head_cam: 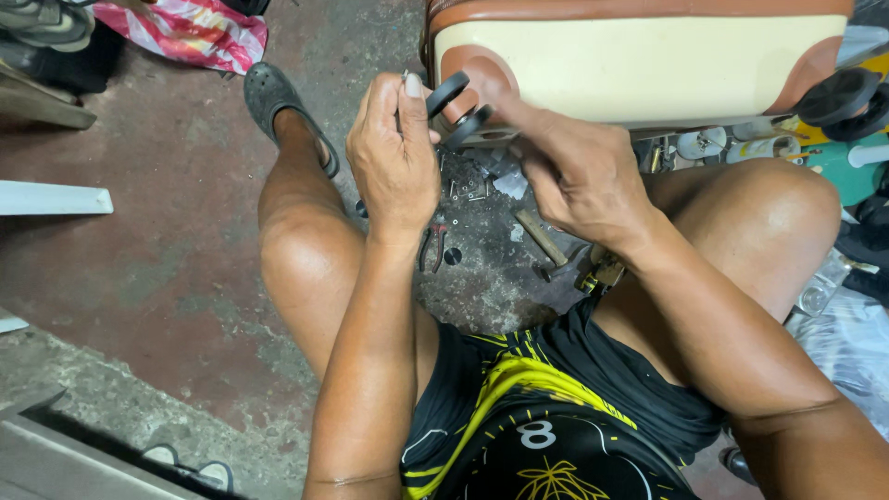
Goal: The person attaches components to a suitcase wheel assembly by hand and using a tool, then fits the completed wheel onto a suitcase base.
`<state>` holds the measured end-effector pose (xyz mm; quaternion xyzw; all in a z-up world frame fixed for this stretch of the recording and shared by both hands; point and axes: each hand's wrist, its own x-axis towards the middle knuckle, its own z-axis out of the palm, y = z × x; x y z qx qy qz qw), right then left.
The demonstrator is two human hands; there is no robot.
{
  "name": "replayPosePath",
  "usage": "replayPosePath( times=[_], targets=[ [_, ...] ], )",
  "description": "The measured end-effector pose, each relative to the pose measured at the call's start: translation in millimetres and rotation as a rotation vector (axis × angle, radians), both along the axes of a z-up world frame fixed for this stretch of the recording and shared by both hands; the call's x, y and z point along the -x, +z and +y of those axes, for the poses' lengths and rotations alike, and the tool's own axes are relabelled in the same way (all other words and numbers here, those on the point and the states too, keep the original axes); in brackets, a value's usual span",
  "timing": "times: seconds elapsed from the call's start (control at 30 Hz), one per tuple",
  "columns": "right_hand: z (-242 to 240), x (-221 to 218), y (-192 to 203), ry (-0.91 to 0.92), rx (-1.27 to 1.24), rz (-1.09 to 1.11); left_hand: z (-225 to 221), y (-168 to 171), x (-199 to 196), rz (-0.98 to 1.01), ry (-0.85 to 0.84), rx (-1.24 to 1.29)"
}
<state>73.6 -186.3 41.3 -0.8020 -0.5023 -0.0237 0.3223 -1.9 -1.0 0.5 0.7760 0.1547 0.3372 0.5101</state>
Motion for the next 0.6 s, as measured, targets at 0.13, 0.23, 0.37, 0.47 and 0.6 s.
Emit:
replayPosePath(
  times=[0.13,0.23,0.37,0.47,0.6],
  targets=[
    [-1,1,3,-0.124,0.183,-0.018,1,1,-1,0.016,-0.004,0.034],
    [-2,1,5,-0.118,0.098,-0.003,1,-1,-2,0.020,-0.007,0.042],
    [0,4,1,-0.051,0.040,-0.049,1,0,2,0.034,0.003,0.030],
    [-4,0,-1,-0.198,0.122,0.064,-1,3,2,0.033,-0.029,0.069],
    [-5,-6,-2,-0.245,-0.047,0.445,-1,1,10,0.042,-0.044,0.040]
  ],
)
